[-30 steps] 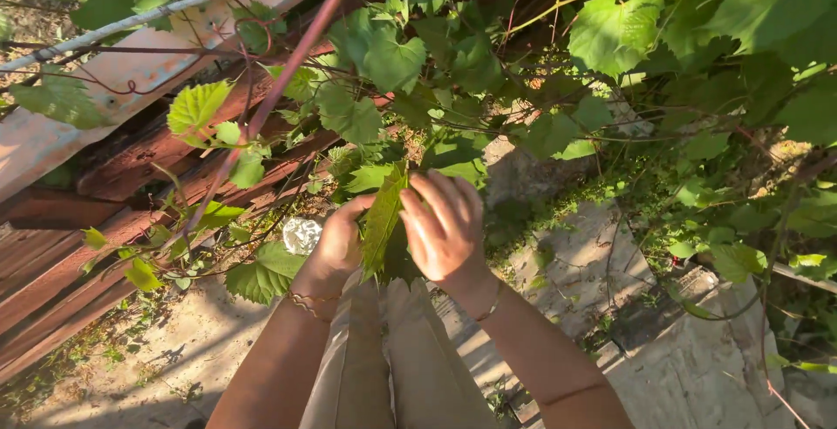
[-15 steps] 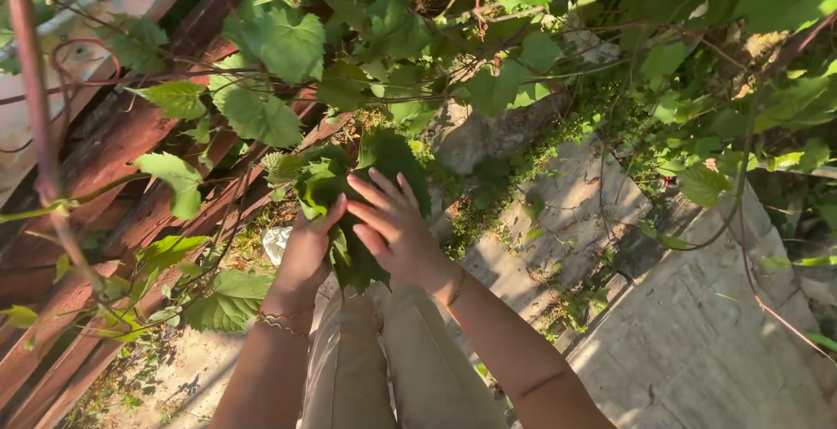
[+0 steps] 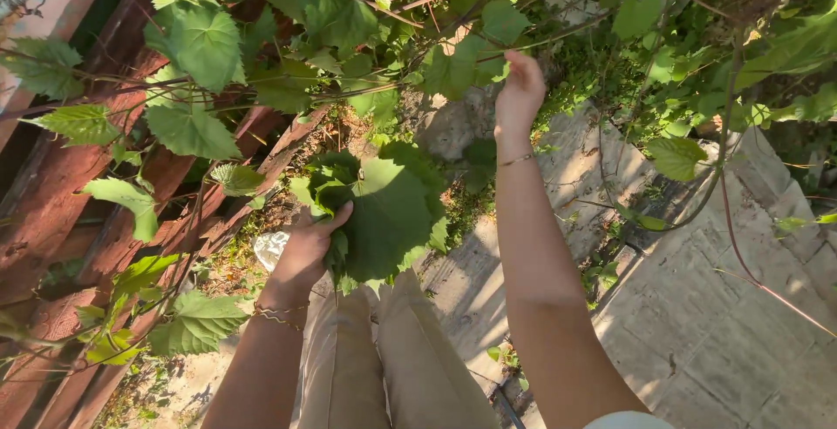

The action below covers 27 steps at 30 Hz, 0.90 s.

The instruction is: Picking fresh grape leaves from a grapevine and collecting them in a stack.

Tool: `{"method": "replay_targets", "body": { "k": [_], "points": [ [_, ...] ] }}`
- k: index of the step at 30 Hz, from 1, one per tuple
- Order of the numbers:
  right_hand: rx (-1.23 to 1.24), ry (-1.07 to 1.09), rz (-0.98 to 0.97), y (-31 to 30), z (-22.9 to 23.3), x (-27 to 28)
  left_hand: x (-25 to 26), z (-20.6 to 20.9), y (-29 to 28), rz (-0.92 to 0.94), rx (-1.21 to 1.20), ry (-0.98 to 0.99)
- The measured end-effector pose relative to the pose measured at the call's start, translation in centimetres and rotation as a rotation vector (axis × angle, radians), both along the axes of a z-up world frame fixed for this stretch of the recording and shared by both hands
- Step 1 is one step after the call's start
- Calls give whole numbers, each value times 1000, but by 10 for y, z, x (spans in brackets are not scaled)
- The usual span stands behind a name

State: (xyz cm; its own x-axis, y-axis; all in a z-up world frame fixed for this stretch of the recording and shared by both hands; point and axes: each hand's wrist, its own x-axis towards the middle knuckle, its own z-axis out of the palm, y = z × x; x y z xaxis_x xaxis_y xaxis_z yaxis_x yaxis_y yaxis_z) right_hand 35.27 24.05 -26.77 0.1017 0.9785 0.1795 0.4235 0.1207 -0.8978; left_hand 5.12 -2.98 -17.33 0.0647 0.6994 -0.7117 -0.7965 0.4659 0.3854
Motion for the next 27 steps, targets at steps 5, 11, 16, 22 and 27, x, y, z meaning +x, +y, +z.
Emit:
{"method": "replay_targets", "body": {
  "k": [5, 11, 16, 22, 27],
  "points": [
    [-182, 430, -276, -4, -28, 40, 13, -12, -3, -70, -64, 26],
    [-214, 602, -135, -44, -68, 54, 22, 2, 13, -48, -94, 90],
    [-98, 270, -28, -59, -23, 10, 24, -1, 11, -54, -84, 89],
    [150, -92, 305, -44, 46, -99, 18, -25, -6, 23, -30, -5],
    [-88, 235, 392, 15, -89, -169, 7, -24, -21, 78, -37, -3]
  ]
}}
